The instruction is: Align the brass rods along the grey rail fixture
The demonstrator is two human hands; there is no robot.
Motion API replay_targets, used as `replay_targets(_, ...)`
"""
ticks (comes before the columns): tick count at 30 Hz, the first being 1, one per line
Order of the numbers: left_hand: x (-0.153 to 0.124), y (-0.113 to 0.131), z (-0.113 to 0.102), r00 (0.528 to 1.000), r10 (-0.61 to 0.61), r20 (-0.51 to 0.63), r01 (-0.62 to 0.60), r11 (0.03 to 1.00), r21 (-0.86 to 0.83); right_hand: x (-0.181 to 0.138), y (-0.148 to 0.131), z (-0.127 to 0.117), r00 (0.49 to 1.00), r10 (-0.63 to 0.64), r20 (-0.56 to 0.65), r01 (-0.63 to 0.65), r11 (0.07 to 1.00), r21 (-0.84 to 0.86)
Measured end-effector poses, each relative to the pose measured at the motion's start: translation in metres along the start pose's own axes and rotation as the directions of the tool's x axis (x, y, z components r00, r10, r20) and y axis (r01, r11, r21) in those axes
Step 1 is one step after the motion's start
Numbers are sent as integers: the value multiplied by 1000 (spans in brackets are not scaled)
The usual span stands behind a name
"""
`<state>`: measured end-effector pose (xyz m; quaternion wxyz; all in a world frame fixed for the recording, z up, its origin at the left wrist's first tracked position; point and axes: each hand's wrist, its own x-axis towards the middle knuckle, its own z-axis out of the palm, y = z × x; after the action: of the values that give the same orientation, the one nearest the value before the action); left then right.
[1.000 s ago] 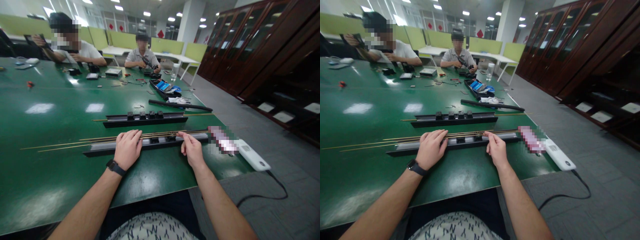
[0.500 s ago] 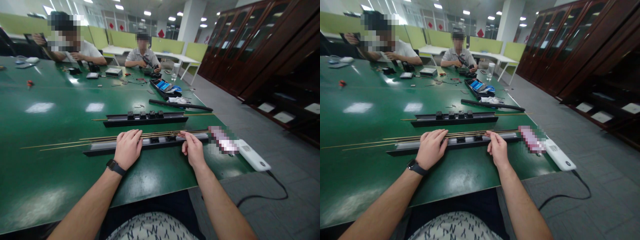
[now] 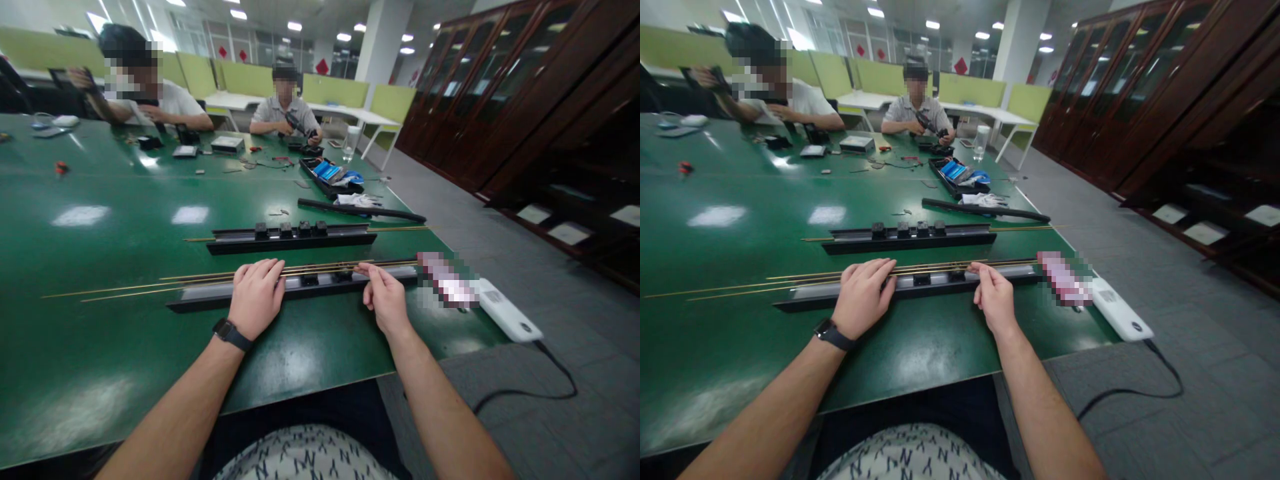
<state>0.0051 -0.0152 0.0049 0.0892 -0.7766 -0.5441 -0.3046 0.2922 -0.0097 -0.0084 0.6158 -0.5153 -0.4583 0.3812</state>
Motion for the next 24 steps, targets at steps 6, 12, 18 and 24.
replay_targets(6, 0, -1, 0, 1000, 7, -10, -7, 1000, -2, 1, 1, -1, 999, -18, -49, 18, 1000, 9)
replay_targets(12, 0, -1, 1, 1000, 12, -14, -12, 1000, 6, 2, 1, -2, 999, -16, -42, 16, 1000, 15)
replay_targets(18, 0, 0, 1, 1000, -2, -16, 2, 1000, -13, -1, -1, 0, 1000, 6, -6, -6, 1000, -6)
replay_targets(24, 0, 0, 1, 1000, 2, -18, -2, 1000, -1, -4, -1, 1, 998, 27, 60, -24, 998, -49)
